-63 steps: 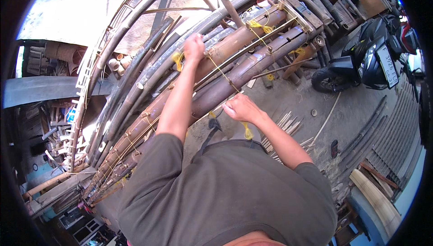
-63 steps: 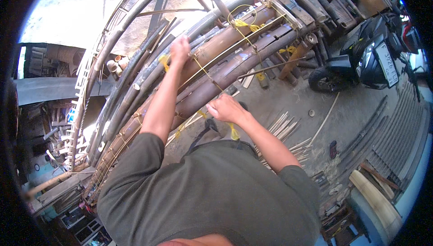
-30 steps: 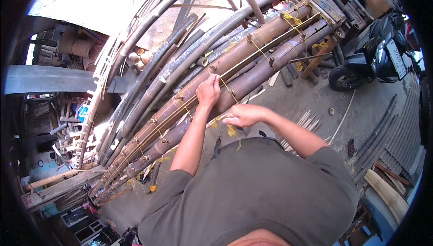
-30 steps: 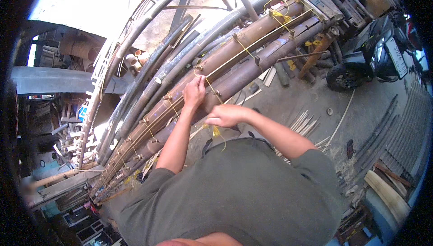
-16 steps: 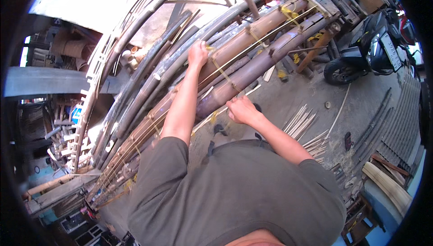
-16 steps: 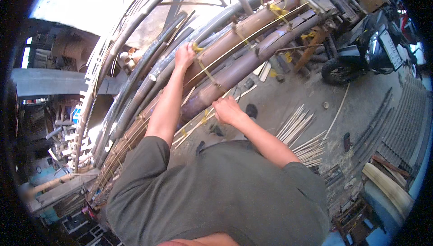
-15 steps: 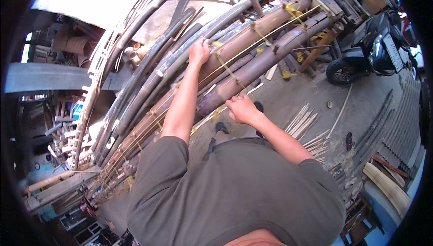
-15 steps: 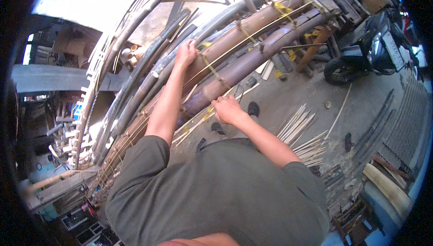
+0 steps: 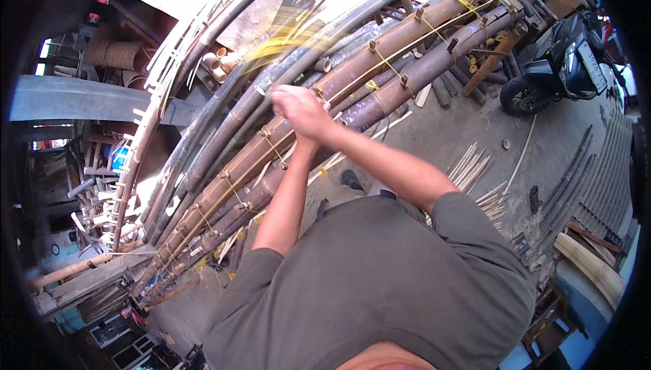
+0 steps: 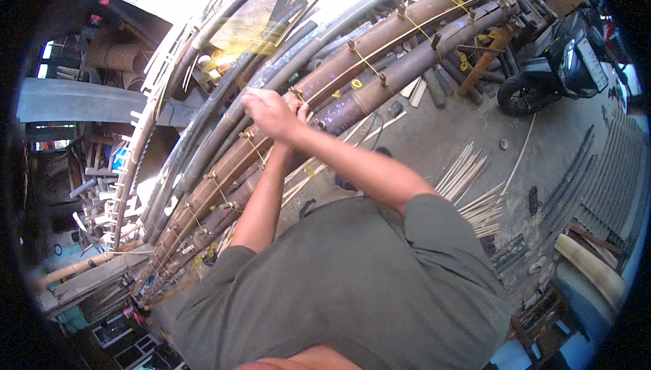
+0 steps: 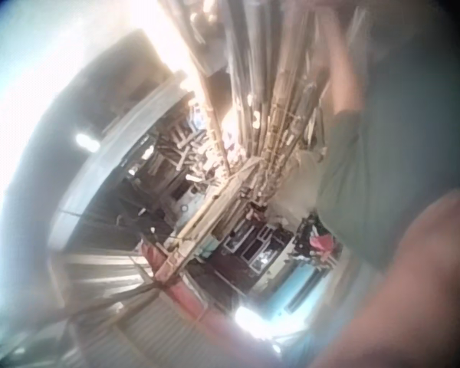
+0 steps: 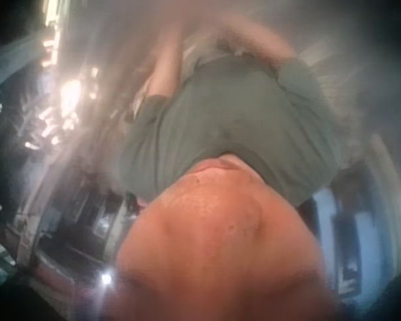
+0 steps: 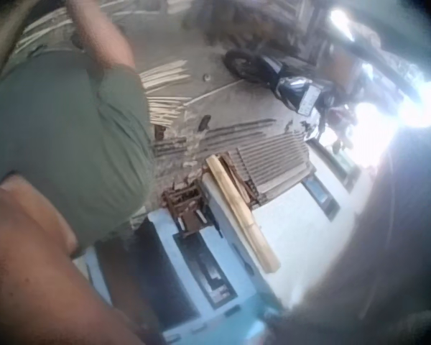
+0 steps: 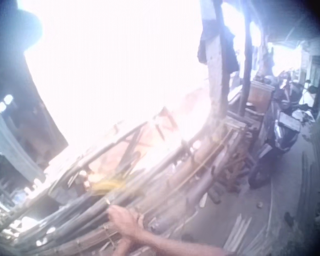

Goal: The person repeatedly ties thin bamboo sticks to a horizontal bamboo rack using yellow plastic ties. They pick up sticks from a pile on the floor, position them against the rack, wrap the ties around the sticks and rack, and secure them. The process is repeated multiple times throughout the clip.

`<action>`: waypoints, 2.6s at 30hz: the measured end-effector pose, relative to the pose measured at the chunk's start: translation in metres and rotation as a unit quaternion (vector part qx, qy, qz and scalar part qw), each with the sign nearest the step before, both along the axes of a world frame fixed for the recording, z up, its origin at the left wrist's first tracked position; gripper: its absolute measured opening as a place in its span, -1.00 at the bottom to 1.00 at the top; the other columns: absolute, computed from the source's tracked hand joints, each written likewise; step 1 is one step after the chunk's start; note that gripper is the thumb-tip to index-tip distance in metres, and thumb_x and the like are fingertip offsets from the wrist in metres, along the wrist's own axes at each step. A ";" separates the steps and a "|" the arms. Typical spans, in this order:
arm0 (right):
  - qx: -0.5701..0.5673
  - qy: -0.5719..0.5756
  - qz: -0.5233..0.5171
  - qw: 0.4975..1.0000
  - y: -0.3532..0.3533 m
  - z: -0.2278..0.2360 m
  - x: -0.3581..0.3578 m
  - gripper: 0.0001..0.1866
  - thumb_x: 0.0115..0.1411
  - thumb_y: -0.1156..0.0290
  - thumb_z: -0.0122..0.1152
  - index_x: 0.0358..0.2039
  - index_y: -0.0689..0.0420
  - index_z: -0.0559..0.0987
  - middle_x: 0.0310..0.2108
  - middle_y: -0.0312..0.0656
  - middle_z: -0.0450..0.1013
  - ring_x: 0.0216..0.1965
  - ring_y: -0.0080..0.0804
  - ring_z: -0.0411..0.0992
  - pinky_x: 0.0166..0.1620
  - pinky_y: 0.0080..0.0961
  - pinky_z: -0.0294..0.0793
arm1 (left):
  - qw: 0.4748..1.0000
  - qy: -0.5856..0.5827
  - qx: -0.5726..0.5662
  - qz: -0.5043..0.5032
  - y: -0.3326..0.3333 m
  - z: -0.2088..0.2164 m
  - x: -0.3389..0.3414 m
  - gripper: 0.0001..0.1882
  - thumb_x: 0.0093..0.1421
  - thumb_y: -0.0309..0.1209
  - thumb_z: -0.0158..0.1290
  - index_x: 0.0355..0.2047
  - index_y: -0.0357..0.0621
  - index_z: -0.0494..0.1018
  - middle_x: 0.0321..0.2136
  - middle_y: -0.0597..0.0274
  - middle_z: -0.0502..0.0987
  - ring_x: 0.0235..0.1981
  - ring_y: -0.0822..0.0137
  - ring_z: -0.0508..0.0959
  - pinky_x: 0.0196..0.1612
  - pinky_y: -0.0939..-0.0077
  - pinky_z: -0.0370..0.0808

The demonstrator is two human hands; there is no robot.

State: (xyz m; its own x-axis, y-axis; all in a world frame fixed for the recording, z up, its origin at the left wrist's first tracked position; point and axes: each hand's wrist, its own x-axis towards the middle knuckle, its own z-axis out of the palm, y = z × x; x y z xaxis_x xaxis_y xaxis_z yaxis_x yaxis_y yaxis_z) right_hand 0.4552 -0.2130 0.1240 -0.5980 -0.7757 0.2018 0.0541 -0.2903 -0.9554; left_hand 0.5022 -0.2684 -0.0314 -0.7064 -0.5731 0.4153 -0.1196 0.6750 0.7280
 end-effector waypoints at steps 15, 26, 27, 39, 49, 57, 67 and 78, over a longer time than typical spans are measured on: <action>0.185 0.401 0.157 0.883 0.123 -0.141 -0.013 -0.59 0.23 0.17 0.02 -0.62 0.19 0.55 -0.58 0.10 0.47 -0.51 0.15 0.45 -0.32 -0.01 0.42 | 0.960 -0.274 0.051 0.003 0.002 0.057 -0.006 -0.70 0.28 -0.13 -0.05 -0.24 -0.05 0.53 -0.35 -0.04 0.58 -0.26 -0.09 0.59 -0.21 0.11 0.49; 0.352 0.494 0.153 0.780 0.111 -0.121 0.018 -0.76 0.11 0.25 0.11 -0.54 0.14 0.58 -0.50 0.01 0.53 -0.39 0.00 0.51 -0.15 -0.14 0.45 | 0.974 -0.218 0.012 0.057 -0.107 -0.001 -0.091 -0.64 0.28 -0.16 -0.14 -0.17 -0.10 0.55 -0.24 -0.15 0.57 -0.15 -0.14 0.54 -0.08 0.02 0.44; 0.335 0.478 0.128 0.802 0.107 -0.118 0.032 -0.79 0.09 0.27 0.12 -0.49 0.15 0.56 -0.44 0.01 0.53 -0.35 -0.01 0.50 -0.13 -0.15 0.44 | 0.969 -0.246 -0.003 0.016 -0.111 0.006 -0.084 -0.61 0.27 -0.14 -0.11 -0.13 -0.13 0.54 -0.19 -0.15 0.56 -0.12 -0.13 0.54 -0.05 0.07 0.43; -0.183 -0.385 -0.228 0.875 -0.006 -0.128 0.156 -0.79 0.32 0.31 -0.06 -0.41 0.09 0.46 -0.47 -0.33 0.42 -0.42 -0.53 0.38 -0.27 -0.52 0.41 | 0.924 -0.379 -0.028 -0.047 -0.072 0.059 0.149 -0.55 0.22 -0.16 0.05 0.03 -0.14 0.34 -0.12 -0.03 0.56 -0.03 0.01 0.53 0.09 -0.14 0.20; 0.374 0.356 0.154 0.842 -0.116 -0.081 0.038 -0.40 0.30 -0.13 -0.12 -0.22 0.18 0.64 -0.31 0.07 0.56 -0.23 -0.06 0.54 -0.14 -0.23 0.50 | 0.967 -0.238 0.089 -0.032 -0.081 0.049 0.148 -0.67 0.34 -0.17 -0.15 -0.11 -0.04 0.52 -0.27 -0.07 0.59 -0.12 -0.08 0.55 0.02 0.03 0.29; 0.222 0.367 0.199 0.881 0.040 -0.116 0.138 -0.58 0.21 0.24 0.07 -0.72 0.22 0.49 -0.70 0.07 0.40 -0.59 0.11 0.40 -0.40 -0.09 0.42 | 0.968 -0.246 0.008 0.049 -0.074 0.036 0.147 -0.71 0.33 -0.17 -0.13 -0.29 -0.01 0.53 -0.49 0.02 0.58 -0.35 -0.03 0.58 -0.12 0.09 0.29; 0.285 0.495 0.136 0.809 0.033 -0.125 0.172 -0.70 0.08 0.22 0.11 -0.65 0.16 0.57 -0.62 0.02 0.48 -0.46 -0.05 0.50 -0.25 -0.19 0.46 | 0.975 -0.201 0.004 0.090 -0.173 0.009 0.067 -0.65 0.31 -0.21 -0.11 -0.24 -0.23 0.53 -0.28 -0.09 0.59 -0.24 -0.04 0.61 -0.17 0.15 0.49; 0.088 -0.401 0.147 0.900 -0.007 -0.133 0.312 -0.77 0.25 0.26 0.08 -0.22 0.14 0.51 -0.31 -0.21 0.53 -0.22 -0.35 0.50 -0.14 -0.28 0.48 | 0.940 -0.332 -0.079 -0.013 -0.214 0.067 0.284 -0.71 0.28 -0.30 -0.15 -0.20 -0.22 0.48 -0.31 -0.26 0.54 -0.23 -0.22 0.55 -0.17 -0.05 0.46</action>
State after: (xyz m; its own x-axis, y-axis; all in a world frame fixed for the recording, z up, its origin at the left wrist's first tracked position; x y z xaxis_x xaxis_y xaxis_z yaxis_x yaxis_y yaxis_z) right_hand 0.7674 -0.2203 -0.0094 -0.2600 -0.9024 -0.3436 0.7963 0.0009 -0.6049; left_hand 0.7867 -0.4824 0.0358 -0.8526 -0.5207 -0.0443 -0.4948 0.7769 0.3894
